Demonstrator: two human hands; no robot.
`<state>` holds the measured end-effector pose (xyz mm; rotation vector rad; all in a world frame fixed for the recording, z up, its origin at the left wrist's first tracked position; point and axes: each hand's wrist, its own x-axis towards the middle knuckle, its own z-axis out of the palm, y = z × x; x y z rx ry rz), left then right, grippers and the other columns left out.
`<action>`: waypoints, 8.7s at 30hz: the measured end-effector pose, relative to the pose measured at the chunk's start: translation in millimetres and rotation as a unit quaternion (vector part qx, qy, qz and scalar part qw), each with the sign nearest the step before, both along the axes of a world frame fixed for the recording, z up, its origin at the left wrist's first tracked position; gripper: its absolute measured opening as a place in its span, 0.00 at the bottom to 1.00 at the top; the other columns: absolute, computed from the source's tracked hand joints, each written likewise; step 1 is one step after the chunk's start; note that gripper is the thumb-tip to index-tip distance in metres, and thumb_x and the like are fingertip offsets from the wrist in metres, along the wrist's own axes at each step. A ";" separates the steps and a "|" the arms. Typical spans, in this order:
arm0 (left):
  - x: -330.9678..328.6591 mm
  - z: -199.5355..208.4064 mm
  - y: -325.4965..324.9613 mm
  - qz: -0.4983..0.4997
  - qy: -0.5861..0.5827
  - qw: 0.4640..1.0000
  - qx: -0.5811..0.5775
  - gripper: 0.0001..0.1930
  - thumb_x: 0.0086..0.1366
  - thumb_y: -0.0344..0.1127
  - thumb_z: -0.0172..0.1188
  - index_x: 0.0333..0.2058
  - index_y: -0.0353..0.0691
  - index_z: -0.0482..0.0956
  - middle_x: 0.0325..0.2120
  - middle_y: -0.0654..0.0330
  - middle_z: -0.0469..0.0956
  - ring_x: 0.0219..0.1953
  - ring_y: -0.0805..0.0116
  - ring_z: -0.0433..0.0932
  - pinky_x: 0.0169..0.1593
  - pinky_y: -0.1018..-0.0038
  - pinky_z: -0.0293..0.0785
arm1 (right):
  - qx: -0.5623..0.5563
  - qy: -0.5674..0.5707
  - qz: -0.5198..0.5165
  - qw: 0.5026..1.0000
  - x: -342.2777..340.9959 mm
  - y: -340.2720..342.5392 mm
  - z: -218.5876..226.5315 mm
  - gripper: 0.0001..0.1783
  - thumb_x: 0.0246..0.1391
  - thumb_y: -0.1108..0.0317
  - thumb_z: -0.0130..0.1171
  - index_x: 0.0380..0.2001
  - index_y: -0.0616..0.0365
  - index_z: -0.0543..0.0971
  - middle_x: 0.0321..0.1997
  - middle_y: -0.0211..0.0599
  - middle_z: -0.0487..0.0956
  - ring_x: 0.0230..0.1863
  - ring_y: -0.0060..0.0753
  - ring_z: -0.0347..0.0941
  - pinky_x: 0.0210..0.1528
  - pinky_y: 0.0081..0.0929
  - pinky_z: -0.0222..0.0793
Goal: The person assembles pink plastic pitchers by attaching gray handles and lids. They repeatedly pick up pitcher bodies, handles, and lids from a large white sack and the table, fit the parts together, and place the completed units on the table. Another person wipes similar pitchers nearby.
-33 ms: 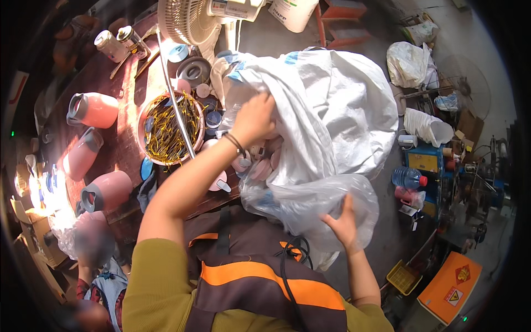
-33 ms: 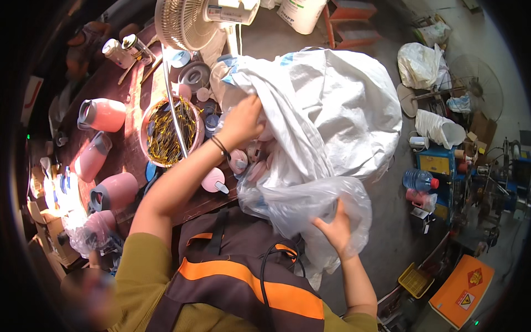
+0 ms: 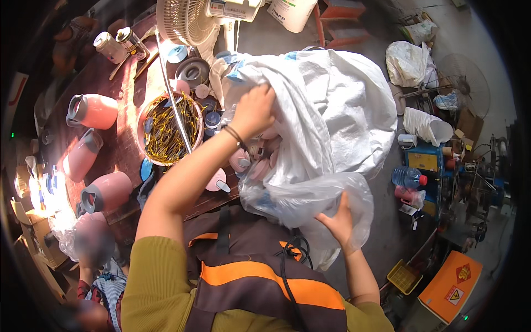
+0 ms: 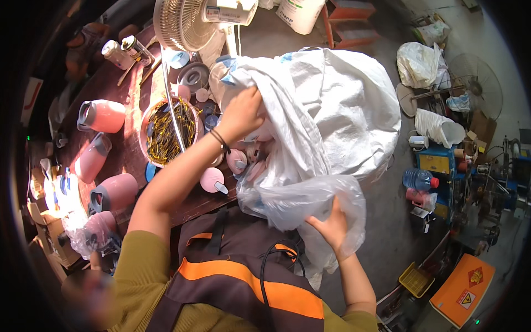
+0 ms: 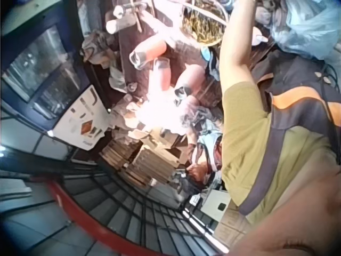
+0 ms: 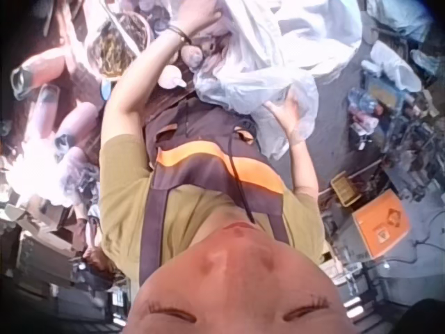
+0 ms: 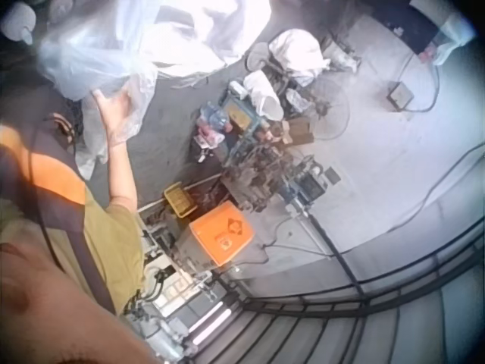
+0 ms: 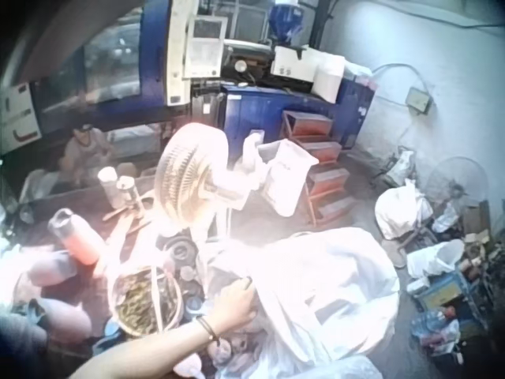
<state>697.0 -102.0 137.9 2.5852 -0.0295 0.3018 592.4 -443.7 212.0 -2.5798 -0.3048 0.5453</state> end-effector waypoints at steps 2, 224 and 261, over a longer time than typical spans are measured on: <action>27.0 12.3 5.1 0.005 -0.064 0.997 0.040 0.20 0.47 0.34 0.60 0.41 0.33 0.71 0.41 0.52 0.72 0.46 0.53 0.73 0.47 0.61 0.70 | -0.022 -0.034 0.022 0.999 4.6 28.2 -8.0 0.38 0.41 0.62 0.69 0.55 0.67 0.67 0.53 0.55 0.73 0.56 0.55 0.68 0.57 0.42 0.63; -649.7 -107.5 47.7 0.101 0.136 0.933 -0.317 0.15 0.51 0.33 0.66 0.37 0.33 0.76 0.32 0.55 0.78 0.36 0.64 0.77 0.41 0.72 0.72 | -0.011 -0.346 0.118 0.931 -143.2 278.6 -258.5 0.43 0.43 0.43 0.63 0.59 0.52 0.66 0.57 0.54 0.67 0.60 0.55 0.63 0.57 0.46 0.61; -643.7 -110.9 35.7 0.090 0.157 0.789 -0.587 0.22 0.59 0.44 0.64 0.46 0.34 0.74 0.41 0.62 0.75 0.45 0.74 0.71 0.53 0.76 0.66 | 0.298 -0.067 0.570 0.762 -377.7 219.4 -173.0 0.46 0.40 0.54 0.70 0.62 0.58 0.64 0.51 0.45 0.70 0.51 0.50 0.68 0.53 0.38 0.66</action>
